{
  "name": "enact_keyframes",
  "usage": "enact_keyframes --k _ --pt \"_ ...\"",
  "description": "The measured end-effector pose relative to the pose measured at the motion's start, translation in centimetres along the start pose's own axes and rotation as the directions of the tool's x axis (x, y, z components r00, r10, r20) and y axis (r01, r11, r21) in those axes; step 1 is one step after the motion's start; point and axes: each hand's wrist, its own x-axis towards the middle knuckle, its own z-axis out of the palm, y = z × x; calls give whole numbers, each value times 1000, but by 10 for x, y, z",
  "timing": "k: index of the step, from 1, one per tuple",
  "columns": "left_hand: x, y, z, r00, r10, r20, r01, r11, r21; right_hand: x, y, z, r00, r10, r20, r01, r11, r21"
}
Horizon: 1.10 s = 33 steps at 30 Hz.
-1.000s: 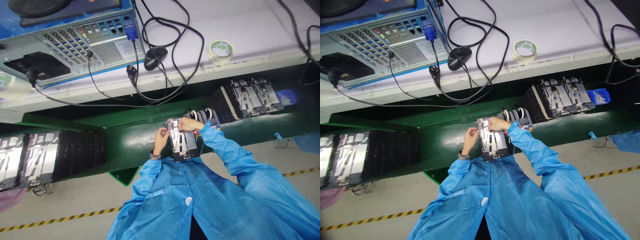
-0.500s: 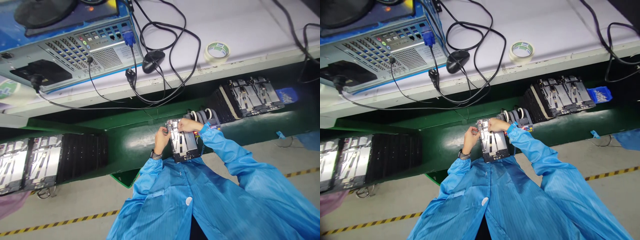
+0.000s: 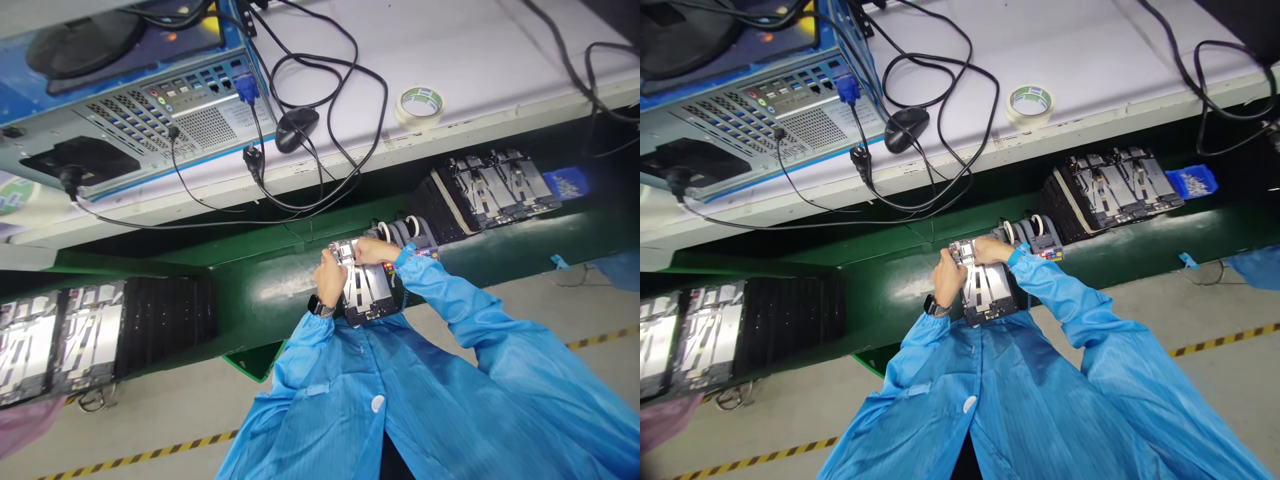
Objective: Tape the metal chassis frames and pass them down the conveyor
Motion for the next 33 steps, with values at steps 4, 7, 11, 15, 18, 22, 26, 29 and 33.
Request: enact_keyframes --k 4,7,11,15,18,22,26,29,33 --pt "-3 -7 -1 1000 4 -20 -6 998 -69 -6 10 -5 998 47 36 -48 998 29" --pt "-21 -14 -5 983 94 -159 -116 985 -131 -8 25 -1 998 60 17 -62 991 121" --pt "-60 -18 -4 862 488 -137 -502 859 -97 -10 41 10 998 62 -23 -53 952 301" --pt "-81 -14 7 697 708 118 -713 701 3 -11 50 22 991 108 -85 -66 919 390" --pt "-80 -11 15 701 687 190 -709 701 82 -12 51 31 981 134 -143 -71 924 375" --pt "-77 -7 17 714 670 201 -698 702 138 -15 48 39 955 177 -237 -106 952 287" --pt "-79 -3 19 725 658 206 -688 706 166 -17 44 41 935 200 -293 -133 963 233" --pt "-80 -1 22 735 646 206 -677 715 172 -18 43 40 933 197 -302 -129 965 229" --pt "-80 -1 24 745 638 193 -666 728 165 -18 44 39 935 187 -300 -127 969 211"
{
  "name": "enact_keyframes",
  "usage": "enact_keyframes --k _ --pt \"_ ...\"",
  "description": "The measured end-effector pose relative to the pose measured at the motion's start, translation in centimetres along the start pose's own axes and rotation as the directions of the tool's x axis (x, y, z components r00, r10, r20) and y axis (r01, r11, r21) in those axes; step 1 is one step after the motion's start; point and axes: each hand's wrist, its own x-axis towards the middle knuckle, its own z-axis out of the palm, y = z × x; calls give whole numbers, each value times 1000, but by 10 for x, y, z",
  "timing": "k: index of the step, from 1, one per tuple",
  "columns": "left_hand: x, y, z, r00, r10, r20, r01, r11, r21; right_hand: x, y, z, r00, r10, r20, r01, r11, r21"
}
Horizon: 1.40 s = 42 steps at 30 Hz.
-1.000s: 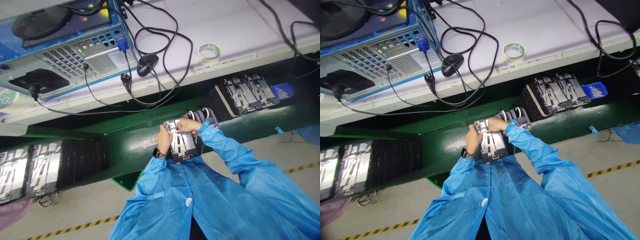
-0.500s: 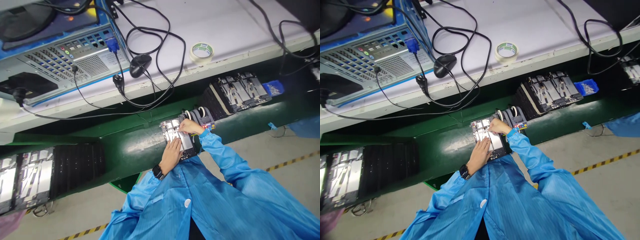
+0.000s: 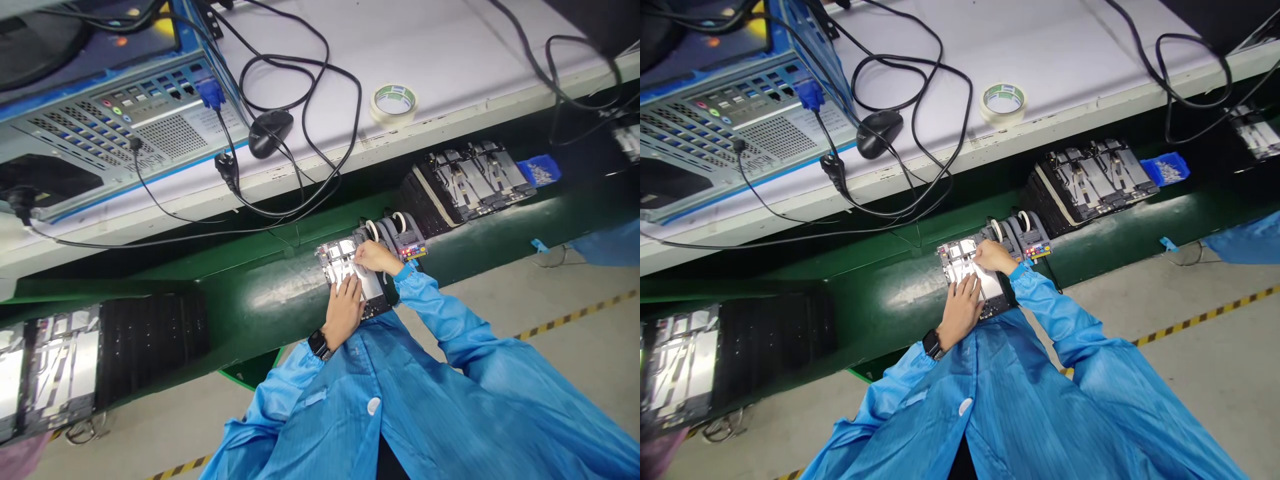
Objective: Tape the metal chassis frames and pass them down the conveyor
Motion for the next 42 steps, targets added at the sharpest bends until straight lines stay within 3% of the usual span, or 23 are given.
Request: enact_keyframes --k 16,21,24,27,29,31,33,35,37,39,42 --pt "0 1 -1 1000 -3 5 3 1000 -2 -18 -23 -5 996 64 -55 -77 957 -278" --pt "0 -1 -6 1000 4 -8 -4 999 -43 -13 -31 -5 990 119 -77 -135 957 -257" --pt "-1 -5 -11 996 -66 -60 62 996 -64 -12 -31 0 983 145 -114 -165 968 -188" --pt "-4 -11 -13 976 -186 -112 180 982 -61 -21 -7 7 954 205 -218 -233 966 -111" --pt "-6 -15 -13 969 -216 -119 209 976 -66 -34 27 14 935 224 -276 -232 973 4" --pt "-8 -18 -12 968 -219 -123 210 974 -81 -51 69 22 924 251 -289 -184 953 240" --pt "-8 -20 -10 966 -221 -131 209 972 -104 -65 113 31 861 407 -304 -212 831 514" --pt "-6 -22 -9 965 -225 -138 208 970 -127 -74 149 42 717 631 -297 -276 648 710" --pt "-2 -23 -9 965 -223 -139 203 969 -142 -74 174 54 595 767 -240 -288 481 828" --pt "1 -24 -10 968 -212 -133 193 971 -139 -68 188 65 554 813 -178 -265 375 888" --pt "3 -25 -11 972 -199 -128 184 976 -119 -54 195 79 558 820 -124 -220 291 931"
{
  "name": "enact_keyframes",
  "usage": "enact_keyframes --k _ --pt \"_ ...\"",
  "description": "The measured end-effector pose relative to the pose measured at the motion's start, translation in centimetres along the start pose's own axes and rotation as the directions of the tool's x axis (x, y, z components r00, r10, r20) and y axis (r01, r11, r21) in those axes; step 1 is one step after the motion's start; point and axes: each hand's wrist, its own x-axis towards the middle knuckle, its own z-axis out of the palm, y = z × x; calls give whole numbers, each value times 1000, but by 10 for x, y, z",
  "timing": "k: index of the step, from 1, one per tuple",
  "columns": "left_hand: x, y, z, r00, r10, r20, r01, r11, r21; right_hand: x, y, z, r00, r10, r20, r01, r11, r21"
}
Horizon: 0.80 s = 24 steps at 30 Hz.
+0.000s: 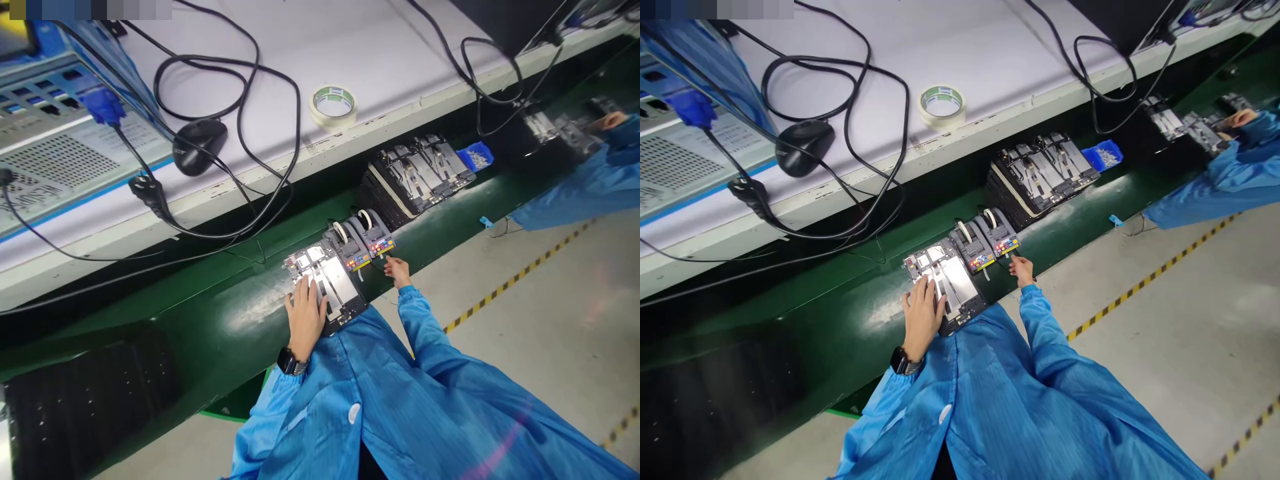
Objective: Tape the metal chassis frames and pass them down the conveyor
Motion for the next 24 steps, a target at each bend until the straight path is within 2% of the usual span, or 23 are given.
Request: enact_keyframes --k 5,8,12,15,17,21,24 --pt "-2 2 -2 1000 1 3 -1 998 56 16 14 16 999 -3 46 -3 989 145" --pt "-2 3 -3 1000 7 23 -9 994 110 25 23 23 998 -39 -41 47 976 212" --pt "-2 3 -2 1000 3 26 -6 991 132 30 34 33 975 -113 -192 151 969 195" --pt "-1 3 -1 1000 -7 24 4 991 131 28 43 39 962 -72 -263 139 960 243" --pt "-1 3 -1 1000 -8 27 4 991 131 27 48 40 965 -10 -262 103 933 346" --pt "-1 3 0 1000 -8 30 4 993 119 29 47 37 979 92 -180 27 824 565" --pt "-1 3 0 999 -10 33 6 994 109 34 39 36 982 125 -140 -6 768 641"
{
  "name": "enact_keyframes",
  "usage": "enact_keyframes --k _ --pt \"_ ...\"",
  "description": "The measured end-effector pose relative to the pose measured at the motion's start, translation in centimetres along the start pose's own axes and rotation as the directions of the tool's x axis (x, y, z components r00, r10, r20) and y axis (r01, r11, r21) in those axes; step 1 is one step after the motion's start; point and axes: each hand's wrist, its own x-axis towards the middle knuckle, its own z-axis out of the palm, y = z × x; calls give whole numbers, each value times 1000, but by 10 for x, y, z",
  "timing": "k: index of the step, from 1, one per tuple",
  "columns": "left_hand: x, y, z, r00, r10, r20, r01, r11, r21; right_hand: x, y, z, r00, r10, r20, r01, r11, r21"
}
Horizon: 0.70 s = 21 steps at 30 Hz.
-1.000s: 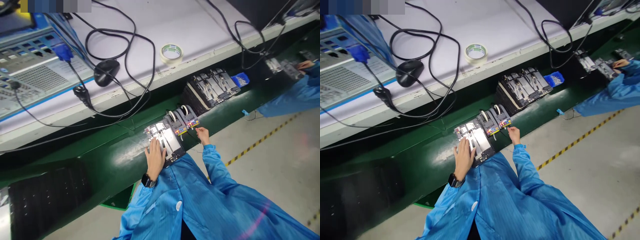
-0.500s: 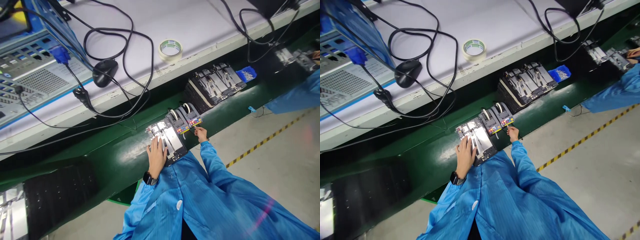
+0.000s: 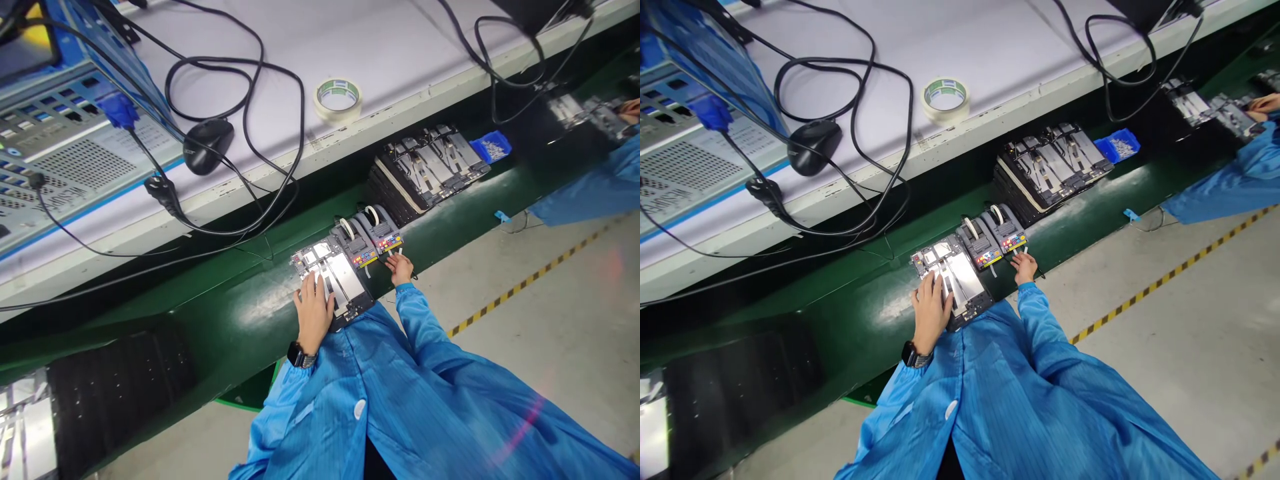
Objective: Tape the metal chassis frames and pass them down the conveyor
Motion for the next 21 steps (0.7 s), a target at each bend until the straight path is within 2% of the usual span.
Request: enact_keyframes --k 8,11,13,16,19,21 --pt "-1 0 -1 1000 -1 -5 1 1000 -24 4 1 10 1000 -16 -19 16 1000 4" --pt "-1 0 0 1000 3 -18 -3 1000 -29 7 8 11 993 -97 -72 96 995 -26" --pt "-1 0 1 1000 12 -27 -13 999 -38 7 12 14 973 -207 -102 200 977 -73" --pt "-3 -4 2 998 30 -51 -34 997 -72 3 18 17 920 -367 -140 343 924 -172" --pt "-2 -7 1 995 32 -98 -45 989 -138 -7 21 12 867 -460 -191 406 875 -265" --pt "5 -6 -1 990 19 -139 -44 983 -176 -21 19 5 846 -507 -162 450 844 -293"
